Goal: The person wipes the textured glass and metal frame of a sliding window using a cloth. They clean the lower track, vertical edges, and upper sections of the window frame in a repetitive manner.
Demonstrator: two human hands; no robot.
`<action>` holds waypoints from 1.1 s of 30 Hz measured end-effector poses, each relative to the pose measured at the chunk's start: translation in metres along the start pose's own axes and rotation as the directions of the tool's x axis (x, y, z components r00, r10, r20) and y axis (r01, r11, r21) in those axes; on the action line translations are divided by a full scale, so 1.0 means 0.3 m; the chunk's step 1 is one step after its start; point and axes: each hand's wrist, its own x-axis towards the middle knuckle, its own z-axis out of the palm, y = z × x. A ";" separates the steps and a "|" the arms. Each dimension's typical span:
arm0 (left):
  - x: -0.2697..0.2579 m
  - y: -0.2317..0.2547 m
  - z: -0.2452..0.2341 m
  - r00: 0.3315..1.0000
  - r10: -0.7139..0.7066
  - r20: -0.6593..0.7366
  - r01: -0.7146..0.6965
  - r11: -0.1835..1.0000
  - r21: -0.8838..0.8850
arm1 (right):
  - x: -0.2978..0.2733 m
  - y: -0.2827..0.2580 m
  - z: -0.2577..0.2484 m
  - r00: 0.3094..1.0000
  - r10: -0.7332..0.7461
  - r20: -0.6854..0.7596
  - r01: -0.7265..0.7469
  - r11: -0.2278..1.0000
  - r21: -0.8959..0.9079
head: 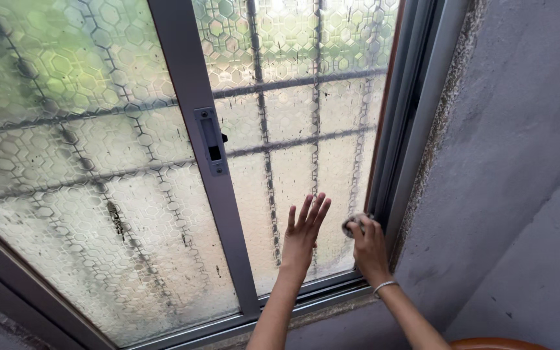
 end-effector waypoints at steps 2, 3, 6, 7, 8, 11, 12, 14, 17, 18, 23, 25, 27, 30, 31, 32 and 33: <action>-0.004 0.003 -0.011 0.997 -0.023 -0.077 0.025 0.999 0.029 | 0.133 -0.005 -0.061 0.997 -0.006 -0.072 0.006 1.000 0.005; -0.005 0.003 -0.021 0.992 -0.035 -0.119 0.040 0.998 0.043 | 0.206 -0.008 -0.109 0.994 0.001 -0.112 0.000 1.000 0.009; -0.018 -0.046 -0.070 0.972 -0.031 -0.232 -0.075 0.899 -0.432 | 0.461 -0.030 -0.243 0.960 0.045 -0.276 -0.001 0.988 0.157; 0.001 -0.076 -0.096 0.966 -0.063 -0.252 -0.042 0.920 -0.389 | 0.543 -0.041 -0.277 0.943 0.075 -0.324 -0.008 0.980 0.201; 0.012 -0.115 -0.126 0.959 -0.090 -0.268 -0.007 0.939 -0.343 | 0.625 -0.062 -0.296 0.927 0.094 -0.363 -0.009 0.973 0.230; 0.110 -0.234 -0.236 0.917 -0.214 -0.338 0.123 0.955 -0.270 | 0.786 -0.159 -0.292 0.885 0.114 -0.452 0.013 0.963 0.269; 0.157 -0.278 -0.272 0.895 -0.257 -0.365 0.167 0.951 -0.260 | 0.816 -0.208 -0.270 0.877 0.091 -0.471 0.031 0.969 0.246; 0.243 -0.372 -0.324 0.830 -0.293 -0.474 0.144 0.934 -0.326 | 0.827 -0.274 -0.224 0.877 -0.011 -0.481 0.130 0.968 0.215; 0.277 -0.445 -0.331 0.796 -0.255 -0.548 0.133 0.958 -0.253 | 0.693 -0.264 -0.175 0.861 -0.312 -0.402 0.401 0.902 0.160; 0.280 -0.452 -0.319 0.800 -0.224 -0.557 0.134 0.971 -0.199 | 0.656 -0.225 -0.170 0.863 -0.344 -0.370 0.410 0.905 0.116; 0.304 -0.435 -0.276 0.801 -0.255 -0.541 0.211 0.967 -0.143 | 0.766 -0.033 -0.231 0.871 -0.171 -0.461 0.262 0.955 0.142; 0.299 -0.438 -0.268 0.804 -0.251 -0.539 0.219 0.968 -0.125 | 0.896 -0.066 -0.258 0.858 -0.068 -0.509 0.202 0.956 0.213; 0.302 -0.435 -0.264 0.808 -0.255 -0.531 0.223 0.967 -0.126 | 0.972 -0.151 -0.270 0.834 -0.065 -0.548 0.244 0.934 0.262; 0.303 -0.436 -0.262 0.809 -0.253 -0.530 0.229 0.967 -0.112 | 0.987 -0.267 -0.244 0.807 -0.200 -0.556 0.413 0.864 0.288; 0.305 -0.438 -0.262 0.805 -0.248 -0.538 0.240 0.967 -0.086 | 0.938 -0.294 -0.222 0.813 -0.246 -0.527 0.448 0.843 0.298; 0.306 -0.440 -0.260 0.803 -0.241 -0.545 0.249 0.967 -0.061 | 0.881 -0.308 -0.199 0.818 -0.290 -0.497 0.479 0.821 0.310; 0.305 -0.438 -0.259 0.801 -0.234 -0.551 0.257 0.966 -0.035 | 0.819 -0.296 -0.185 0.814 -0.335 -0.474 0.499 0.822 0.276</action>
